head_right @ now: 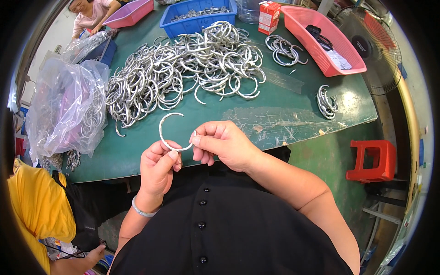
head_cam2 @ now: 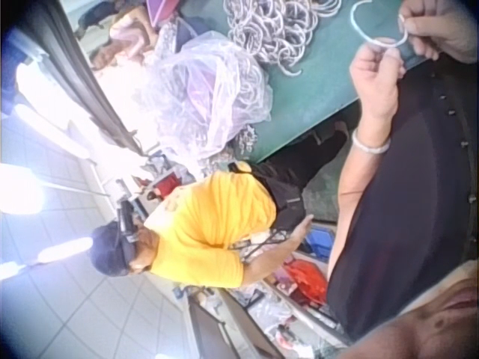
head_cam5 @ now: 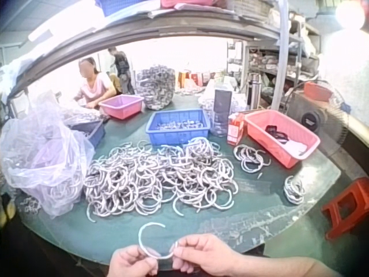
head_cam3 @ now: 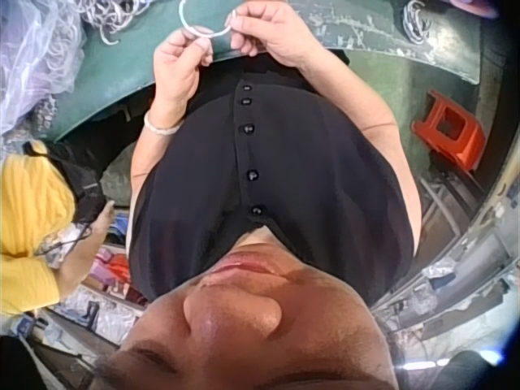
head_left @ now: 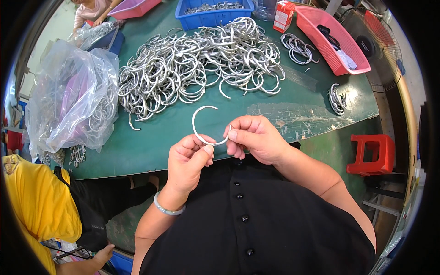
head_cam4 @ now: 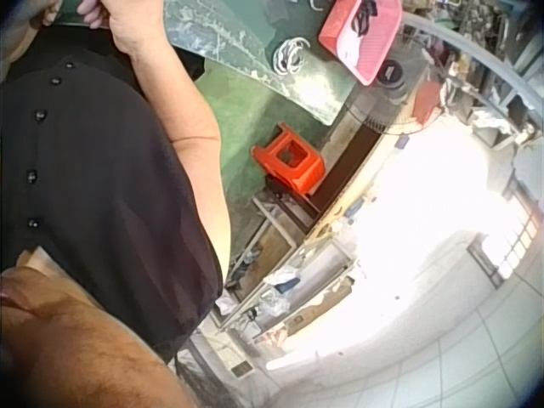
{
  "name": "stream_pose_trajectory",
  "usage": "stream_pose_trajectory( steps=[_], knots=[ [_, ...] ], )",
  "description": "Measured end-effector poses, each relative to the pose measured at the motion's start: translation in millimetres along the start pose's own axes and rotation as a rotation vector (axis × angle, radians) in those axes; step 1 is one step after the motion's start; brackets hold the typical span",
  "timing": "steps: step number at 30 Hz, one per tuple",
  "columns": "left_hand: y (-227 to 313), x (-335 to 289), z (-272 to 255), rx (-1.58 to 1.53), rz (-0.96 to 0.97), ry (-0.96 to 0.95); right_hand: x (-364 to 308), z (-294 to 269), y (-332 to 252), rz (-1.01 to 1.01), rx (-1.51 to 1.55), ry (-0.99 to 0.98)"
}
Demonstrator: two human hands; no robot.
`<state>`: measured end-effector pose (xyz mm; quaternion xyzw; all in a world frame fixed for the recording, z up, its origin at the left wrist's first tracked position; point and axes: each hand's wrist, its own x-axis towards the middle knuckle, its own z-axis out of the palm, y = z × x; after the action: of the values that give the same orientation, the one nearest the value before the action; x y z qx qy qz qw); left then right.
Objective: The person picks up metal rings from a pile on a table, turns them over by hand, and transfers rings from a plastic bag into a tray.
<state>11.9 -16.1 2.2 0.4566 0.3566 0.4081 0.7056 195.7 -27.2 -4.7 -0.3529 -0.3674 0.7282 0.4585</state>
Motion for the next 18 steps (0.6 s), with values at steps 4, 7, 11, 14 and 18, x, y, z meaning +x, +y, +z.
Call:
stream_pose_trajectory(
  steps=[4,7,11,14,18],
  knots=[
    [-0.8,-1.2,0.8,0.006,0.02,0.004,-0.4,-0.9,1.2,-0.003,0.002,0.001],
    [-1.6,-4.1,1.9,0.016,0.015,0.011,-3.0,-0.2,2.7,-0.002,0.003,0.002],
    [1.8,0.7,1.1,0.024,0.027,0.002,1.8,-1.2,-0.9,-0.016,-0.009,-0.004],
    [-2.7,-8.8,2.6,0.016,0.026,0.006,-6.7,1.9,3.4,-0.003,-0.022,0.007],
    [0.2,-3.5,1.4,0.024,0.044,-0.003,-2.5,1.6,-1.4,-0.025,-0.036,0.0]
  ],
)
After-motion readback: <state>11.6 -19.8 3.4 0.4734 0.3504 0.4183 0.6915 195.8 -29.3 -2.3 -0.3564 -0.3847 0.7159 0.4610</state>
